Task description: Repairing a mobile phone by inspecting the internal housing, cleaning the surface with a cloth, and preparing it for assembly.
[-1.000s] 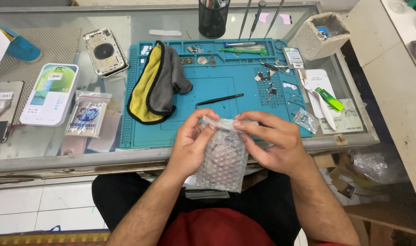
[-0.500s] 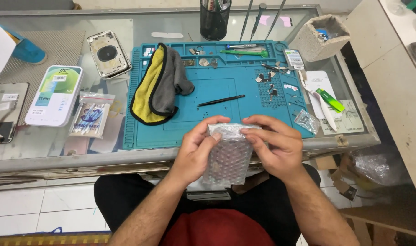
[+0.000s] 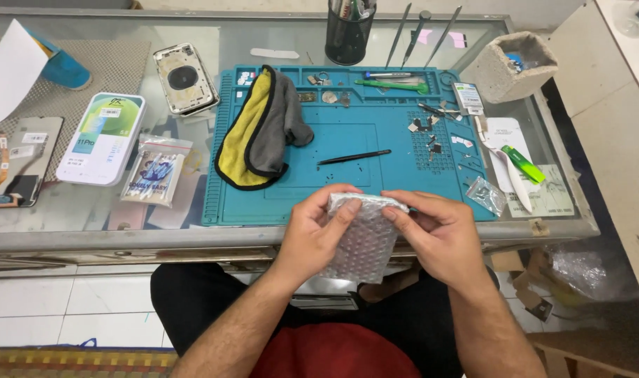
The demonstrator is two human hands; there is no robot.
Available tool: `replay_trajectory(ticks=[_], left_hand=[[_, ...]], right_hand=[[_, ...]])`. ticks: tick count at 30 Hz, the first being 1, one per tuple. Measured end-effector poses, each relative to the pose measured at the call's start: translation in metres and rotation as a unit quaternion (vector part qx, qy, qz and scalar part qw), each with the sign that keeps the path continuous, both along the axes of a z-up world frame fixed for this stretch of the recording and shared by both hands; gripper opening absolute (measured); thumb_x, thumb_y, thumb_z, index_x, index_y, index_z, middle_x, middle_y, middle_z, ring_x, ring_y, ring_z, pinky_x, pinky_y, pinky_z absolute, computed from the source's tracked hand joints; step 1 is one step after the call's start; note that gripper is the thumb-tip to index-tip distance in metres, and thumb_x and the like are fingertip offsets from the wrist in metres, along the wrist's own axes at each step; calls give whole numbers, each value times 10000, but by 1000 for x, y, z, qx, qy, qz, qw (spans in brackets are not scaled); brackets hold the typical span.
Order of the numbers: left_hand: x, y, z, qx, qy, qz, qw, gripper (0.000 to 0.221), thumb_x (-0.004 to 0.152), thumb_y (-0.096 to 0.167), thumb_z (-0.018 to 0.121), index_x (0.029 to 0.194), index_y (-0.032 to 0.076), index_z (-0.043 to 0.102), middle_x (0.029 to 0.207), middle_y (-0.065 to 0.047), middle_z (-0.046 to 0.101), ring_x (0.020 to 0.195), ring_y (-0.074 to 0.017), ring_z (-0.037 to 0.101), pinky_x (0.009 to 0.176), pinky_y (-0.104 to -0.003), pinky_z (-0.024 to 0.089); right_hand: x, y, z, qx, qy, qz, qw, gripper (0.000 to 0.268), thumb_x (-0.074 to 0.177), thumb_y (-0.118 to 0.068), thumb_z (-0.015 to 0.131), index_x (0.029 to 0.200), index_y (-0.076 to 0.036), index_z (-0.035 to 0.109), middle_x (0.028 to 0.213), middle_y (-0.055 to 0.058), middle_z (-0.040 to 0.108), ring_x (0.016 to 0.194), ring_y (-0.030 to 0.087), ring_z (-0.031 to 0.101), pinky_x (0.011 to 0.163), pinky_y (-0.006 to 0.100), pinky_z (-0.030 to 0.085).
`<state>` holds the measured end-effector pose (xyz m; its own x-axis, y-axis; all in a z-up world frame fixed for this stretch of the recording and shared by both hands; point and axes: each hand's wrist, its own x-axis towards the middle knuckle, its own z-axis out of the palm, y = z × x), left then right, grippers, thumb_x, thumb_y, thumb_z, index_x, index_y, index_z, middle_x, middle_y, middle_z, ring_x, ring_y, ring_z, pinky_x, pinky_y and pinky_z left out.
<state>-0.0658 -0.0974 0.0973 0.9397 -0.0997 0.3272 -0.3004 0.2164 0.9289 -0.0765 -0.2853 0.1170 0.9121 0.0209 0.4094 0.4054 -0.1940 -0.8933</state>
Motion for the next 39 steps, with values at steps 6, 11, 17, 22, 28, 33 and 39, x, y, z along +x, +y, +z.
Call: replay_trajectory(ticks=[6, 11, 17, 22, 28, 33, 39], left_hand=[[-7, 17, 5, -95, 103, -50, 989, 244, 1008, 180, 671, 1137, -10, 753, 980, -108, 784, 949, -91, 604, 900, -327, 559], [-5, 32, -7, -137, 122, -40, 982, 231, 1011, 171, 673, 1137, 6, 773, 1010, -113, 782, 949, -99, 619, 896, -337, 567], [1, 104, -9, -147, 138, 63, 978, 245, 971, 174, 702, 1104, -27, 748, 834, -128, 769, 748, -142, 710, 704, -336, 623], [2, 178, -30, -183, 147, 106, 966, 288, 976, 193, 664, 1129, -46, 713, 901, -140, 755, 801, -189, 718, 731, -355, 622], [3, 222, -67, -243, 133, 50, 960, 304, 955, 149, 674, 1175, -61, 696, 1003, -175, 756, 883, -262, 729, 789, -386, 623], [1, 231, -75, -309, 113, 17, 944, 279, 959, 149, 682, 1135, -66, 705, 976, -156, 756, 842, -238, 726, 759, -359, 602], [-2, 236, -69, -309, 149, -62, 937, 319, 974, 226, 694, 1133, -50, 706, 943, -125, 727, 811, -199, 693, 734, -333, 594]], right_hand=[[8, -7, -2, 39, 47, 65, 996, 276, 810, 60, 808, 1084, 52, 780, 930, 175, 768, 911, 164, 643, 754, 347, 629], [18, 12, 2, 35, 47, 105, 993, 253, 837, 74, 776, 1090, 74, 764, 968, 219, 752, 911, 205, 664, 779, 369, 622], [67, 76, 63, -70, 27, 189, 979, 248, 873, -101, 800, 1081, 33, 775, 955, 192, 774, 914, 211, 674, 788, 400, 639], [155, 206, 103, -211, -104, 202, 951, 230, 957, -258, 757, 1090, -74, 793, 917, 74, 779, 845, 137, 689, 752, 336, 585], [286, 381, 58, -393, -124, 205, 888, 393, 916, -410, 772, 1132, -82, 781, 999, 40, 802, 963, 242, 732, 825, 418, 548], [326, 470, 33, -412, -44, 209, 886, 488, 908, -430, 776, 1231, -68, 731, 1150, 71, 755, 1026, 260, 707, 869, 405, 562], [340, 523, 22, -366, -24, 143, 919, 260, 901, -429, 794, 942, -172, 801, 995, -16, 746, 871, 146, 676, 746, 337, 538]])
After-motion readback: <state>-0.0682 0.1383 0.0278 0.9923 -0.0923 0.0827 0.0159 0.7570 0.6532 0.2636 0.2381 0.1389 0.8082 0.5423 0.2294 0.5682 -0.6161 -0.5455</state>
